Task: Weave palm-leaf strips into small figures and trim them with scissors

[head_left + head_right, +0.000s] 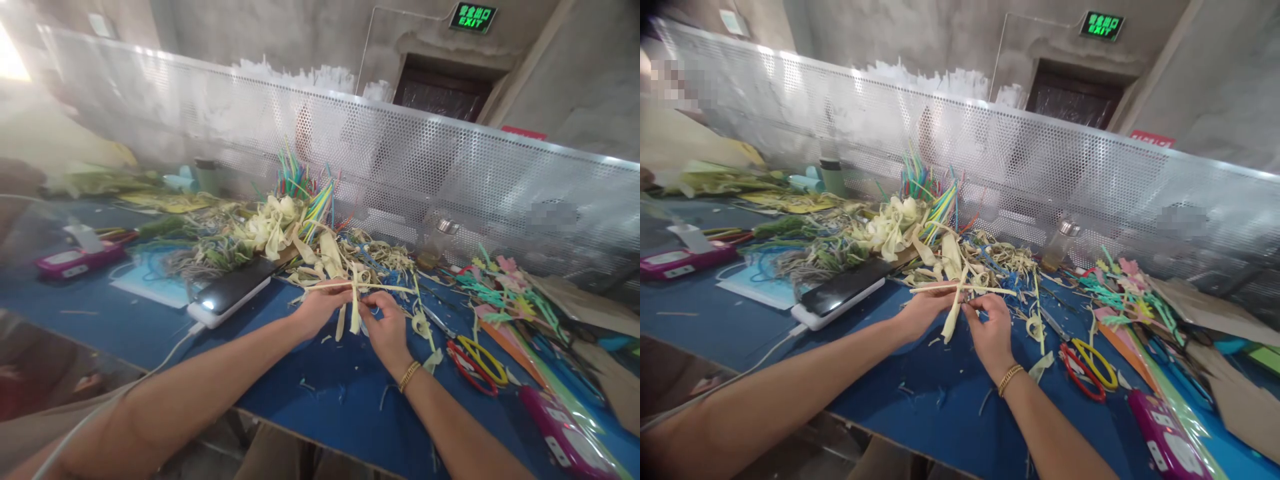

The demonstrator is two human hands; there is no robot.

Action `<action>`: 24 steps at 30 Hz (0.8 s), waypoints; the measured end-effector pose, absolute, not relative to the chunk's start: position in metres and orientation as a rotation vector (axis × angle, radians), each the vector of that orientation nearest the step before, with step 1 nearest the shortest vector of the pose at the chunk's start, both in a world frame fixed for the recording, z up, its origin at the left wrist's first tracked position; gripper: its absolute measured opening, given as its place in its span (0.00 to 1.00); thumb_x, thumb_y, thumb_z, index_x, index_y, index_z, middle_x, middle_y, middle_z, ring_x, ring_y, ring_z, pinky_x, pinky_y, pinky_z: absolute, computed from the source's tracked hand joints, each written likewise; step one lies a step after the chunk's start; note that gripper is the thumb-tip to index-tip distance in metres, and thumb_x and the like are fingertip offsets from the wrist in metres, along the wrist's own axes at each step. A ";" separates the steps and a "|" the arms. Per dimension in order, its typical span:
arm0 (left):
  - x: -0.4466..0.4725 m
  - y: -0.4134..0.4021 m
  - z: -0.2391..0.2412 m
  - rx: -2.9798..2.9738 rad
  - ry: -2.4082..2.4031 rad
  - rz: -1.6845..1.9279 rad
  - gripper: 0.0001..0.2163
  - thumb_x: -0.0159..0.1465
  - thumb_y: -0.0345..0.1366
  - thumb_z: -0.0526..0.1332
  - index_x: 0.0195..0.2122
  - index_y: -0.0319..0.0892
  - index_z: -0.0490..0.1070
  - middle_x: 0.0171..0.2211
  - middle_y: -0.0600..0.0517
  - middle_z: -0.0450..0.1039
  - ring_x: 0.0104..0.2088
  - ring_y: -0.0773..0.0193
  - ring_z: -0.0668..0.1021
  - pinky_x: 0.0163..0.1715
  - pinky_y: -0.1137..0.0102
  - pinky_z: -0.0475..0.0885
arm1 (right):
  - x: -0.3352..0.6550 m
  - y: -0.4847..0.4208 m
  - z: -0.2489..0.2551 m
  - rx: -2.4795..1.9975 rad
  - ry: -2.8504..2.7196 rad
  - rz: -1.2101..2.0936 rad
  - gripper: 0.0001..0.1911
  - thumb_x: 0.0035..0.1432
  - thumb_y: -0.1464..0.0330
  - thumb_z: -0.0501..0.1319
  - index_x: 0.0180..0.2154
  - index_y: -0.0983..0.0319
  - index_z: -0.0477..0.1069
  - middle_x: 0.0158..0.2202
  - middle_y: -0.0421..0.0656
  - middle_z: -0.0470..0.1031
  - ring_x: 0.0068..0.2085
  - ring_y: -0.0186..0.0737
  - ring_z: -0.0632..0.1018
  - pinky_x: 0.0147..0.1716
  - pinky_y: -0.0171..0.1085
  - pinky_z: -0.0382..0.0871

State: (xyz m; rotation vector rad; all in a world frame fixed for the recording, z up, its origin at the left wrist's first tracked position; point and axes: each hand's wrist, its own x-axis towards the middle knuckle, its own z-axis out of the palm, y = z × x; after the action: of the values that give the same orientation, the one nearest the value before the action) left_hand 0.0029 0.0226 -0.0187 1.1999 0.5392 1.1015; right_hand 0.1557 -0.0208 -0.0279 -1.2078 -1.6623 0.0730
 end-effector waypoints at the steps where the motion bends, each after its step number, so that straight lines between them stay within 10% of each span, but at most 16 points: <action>1: 0.003 0.023 -0.020 1.163 0.551 1.097 0.12 0.50 0.41 0.70 0.34 0.42 0.79 0.31 0.50 0.76 0.32 0.63 0.74 0.34 0.70 0.67 | 0.155 -0.021 -0.027 -1.207 -1.668 0.067 0.10 0.56 0.62 0.62 0.27 0.61 0.71 0.28 0.42 0.73 0.33 0.40 0.73 0.36 0.39 0.66; 24: 0.003 0.020 -0.018 0.966 0.495 1.086 0.11 0.45 0.34 0.73 0.28 0.38 0.77 0.27 0.51 0.73 0.28 0.69 0.73 0.30 0.73 0.67 | 0.156 -0.022 -0.025 -1.314 -1.787 -0.189 0.11 0.56 0.63 0.61 0.23 0.60 0.70 0.25 0.41 0.72 0.32 0.40 0.72 0.37 0.39 0.62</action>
State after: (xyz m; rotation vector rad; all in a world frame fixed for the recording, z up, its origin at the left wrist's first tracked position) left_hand 0.0030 0.0197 -0.0185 0.9659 0.4955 1.0860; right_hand 0.1556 -0.0218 -0.0253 -1.3136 -1.7870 -0.1889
